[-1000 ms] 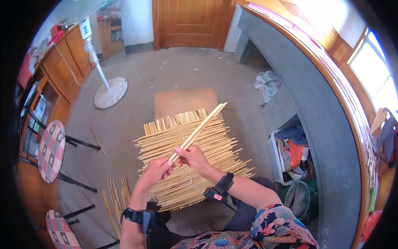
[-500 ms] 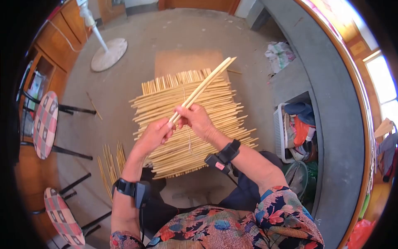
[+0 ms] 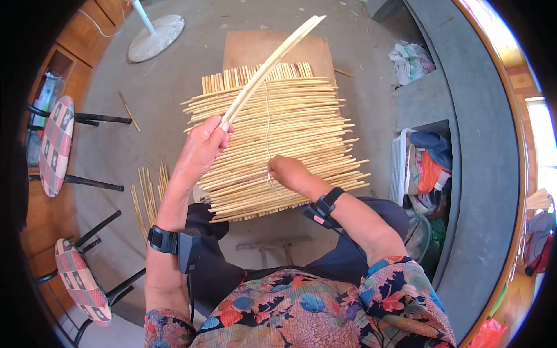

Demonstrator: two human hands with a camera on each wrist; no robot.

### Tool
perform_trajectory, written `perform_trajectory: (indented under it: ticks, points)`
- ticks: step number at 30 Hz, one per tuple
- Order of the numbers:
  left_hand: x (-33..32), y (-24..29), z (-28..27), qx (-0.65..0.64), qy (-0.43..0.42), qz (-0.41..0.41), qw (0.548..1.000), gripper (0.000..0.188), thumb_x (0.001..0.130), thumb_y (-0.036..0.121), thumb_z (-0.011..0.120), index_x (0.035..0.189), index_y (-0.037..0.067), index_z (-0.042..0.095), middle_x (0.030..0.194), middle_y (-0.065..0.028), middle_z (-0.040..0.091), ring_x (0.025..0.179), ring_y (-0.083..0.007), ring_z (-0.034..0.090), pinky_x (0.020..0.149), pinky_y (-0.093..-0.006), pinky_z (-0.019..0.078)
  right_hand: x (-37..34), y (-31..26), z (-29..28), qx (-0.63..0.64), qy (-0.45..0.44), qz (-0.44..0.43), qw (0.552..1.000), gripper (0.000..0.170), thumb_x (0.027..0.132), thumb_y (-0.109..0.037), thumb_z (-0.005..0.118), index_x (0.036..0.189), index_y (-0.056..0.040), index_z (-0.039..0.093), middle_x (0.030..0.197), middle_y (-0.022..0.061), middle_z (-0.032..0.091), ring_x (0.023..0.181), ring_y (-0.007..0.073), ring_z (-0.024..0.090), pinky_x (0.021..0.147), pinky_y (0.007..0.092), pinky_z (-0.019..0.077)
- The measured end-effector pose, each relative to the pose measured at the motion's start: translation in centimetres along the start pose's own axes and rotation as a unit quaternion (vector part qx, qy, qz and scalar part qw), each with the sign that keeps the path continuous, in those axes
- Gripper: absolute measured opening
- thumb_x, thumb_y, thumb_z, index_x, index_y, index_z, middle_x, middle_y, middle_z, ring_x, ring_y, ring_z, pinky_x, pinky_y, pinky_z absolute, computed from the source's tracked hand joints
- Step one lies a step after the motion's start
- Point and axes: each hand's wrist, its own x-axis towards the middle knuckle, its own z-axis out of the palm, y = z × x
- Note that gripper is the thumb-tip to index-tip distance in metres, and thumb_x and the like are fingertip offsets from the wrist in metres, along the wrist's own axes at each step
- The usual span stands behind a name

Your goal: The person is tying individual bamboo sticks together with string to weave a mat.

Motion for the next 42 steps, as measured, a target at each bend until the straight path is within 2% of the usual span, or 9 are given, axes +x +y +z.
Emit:
perform_trajectory:
  ticks: [6,9,12,19,22,26,28,34,42]
  points:
    - [-0.1,-0.3,0.3,0.003,0.006,-0.007,1.0,0.017,0.087,0.012,0.041,0.08,0.0,0.051,0.059,-0.004,0.046,0.054,-0.0118,0.043,0.052,-0.028,0.0376,2.5,-0.9,2.4,-0.036,0.028,-0.037,0.998,0.011,0.079,-0.013,0.048,0.081,-0.0036,0.053,0.085,0.0169,0.055,0.078,0.0356,0.056,0.067,0.0433,0.0455]
    - [-0.1,-0.2,0.0,-0.02,0.01,-0.001,1.0,0.017,0.087,0.011,0.04,0.08,-0.001,0.05,0.059,-0.0051,0.047,0.054,-0.0135,0.044,0.053,-0.0298,0.0391,3.9,-0.5,2.9,-0.049,0.104,0.044,0.992,0.012,0.077,-0.015,0.051,0.076,-0.0036,0.055,0.078,0.0168,0.056,0.074,0.034,0.058,0.066,0.042,0.0459]
    - [0.0,-0.5,-0.2,-0.032,-0.002,-0.002,0.999,0.016,0.09,0.012,0.04,0.083,0.002,0.051,0.059,0.003,0.042,0.053,-0.0045,0.035,0.046,-0.0193,0.0306,4.2,-0.6,2.7,-0.11,0.076,0.037,0.99,0.013,0.075,-0.015,0.054,0.075,-0.0016,0.055,0.078,0.0183,0.057,0.073,0.0335,0.058,0.065,0.0423,0.0465]
    - [-0.3,-0.6,-0.3,-0.022,0.005,0.004,1.0,0.018,0.088,0.012,0.04,0.08,-0.001,0.05,0.059,-0.0021,0.045,0.054,-0.0099,0.042,0.051,-0.0253,0.0363,5.0,-0.2,4.1,-0.171,0.069,0.051,0.981,0.009,0.072,-0.007,0.051,0.076,-0.0004,0.056,0.074,0.0162,0.058,0.072,0.0336,0.06,0.065,0.0417,0.0479]
    - [-0.5,0.0,-0.6,-0.016,0.009,0.003,1.0,0.018,0.086,0.011,0.04,0.079,-0.002,0.05,0.059,-0.0056,0.049,0.055,-0.0135,0.045,0.054,-0.0293,0.0388,5.1,-0.2,3.1,-0.142,0.063,0.024,0.988,0.007,0.071,-0.007,0.052,0.073,-0.0017,0.056,0.072,0.0168,0.057,0.071,0.0338,0.059,0.065,0.0409,0.0476]
    - [-0.7,0.8,-1.3,-0.037,0.022,-0.01,0.999,0.018,0.085,0.011,0.04,0.08,-0.002,0.051,0.059,-0.0044,0.049,0.051,-0.0113,0.044,0.049,-0.0266,0.0373,3.2,-1.7,-1.3,0.108,0.191,-0.056,0.974,0.005,0.072,-0.007,0.057,0.073,-0.0038,0.055,0.071,0.013,0.058,0.061,0.027,0.057,0.057,0.0366,0.0454]
    - [-1.7,1.9,-1.3,-0.054,0.017,0.0,0.998,0.018,0.086,0.012,0.041,0.081,-0.001,0.052,0.059,-0.0017,0.048,0.048,-0.0078,0.041,0.044,-0.0223,0.034,-0.2,-6.3,-6.9,0.387,0.117,0.067,0.912,0.005,0.076,-0.007,0.058,0.075,-0.0037,0.055,0.064,0.0036,0.054,0.053,0.0117,0.052,0.05,0.0261,0.0413]
    - [-5.7,6.4,0.4,-0.182,-0.03,-0.005,0.983,0.018,0.09,0.018,0.043,0.088,0.003,0.053,0.062,0.0018,0.047,0.047,-0.0044,0.039,0.04,-0.0163,0.0306,-8.3,-12.5,-13.1,0.302,0.263,-0.089,0.912,0.007,0.08,-0.01,0.06,0.082,-0.0033,0.057,0.06,-0.0029,0.047,0.052,0.0021,0.037,0.047,0.0181,0.0327]
    - [-13.7,12.6,0.9,-0.279,-0.073,0.019,0.957,0.02,0.09,0.02,0.044,0.089,0.001,0.052,0.063,-0.0012,0.048,0.046,-0.0062,0.04,0.041,-0.0178,0.0326,-14.4,-18.1,-13.9,0.284,0.258,-0.189,0.904,0.014,0.082,-0.011,0.059,0.094,-0.0058,0.061,0.072,0.0066,0.061,0.059,0.0091,0.051,0.054,0.0231,0.042]
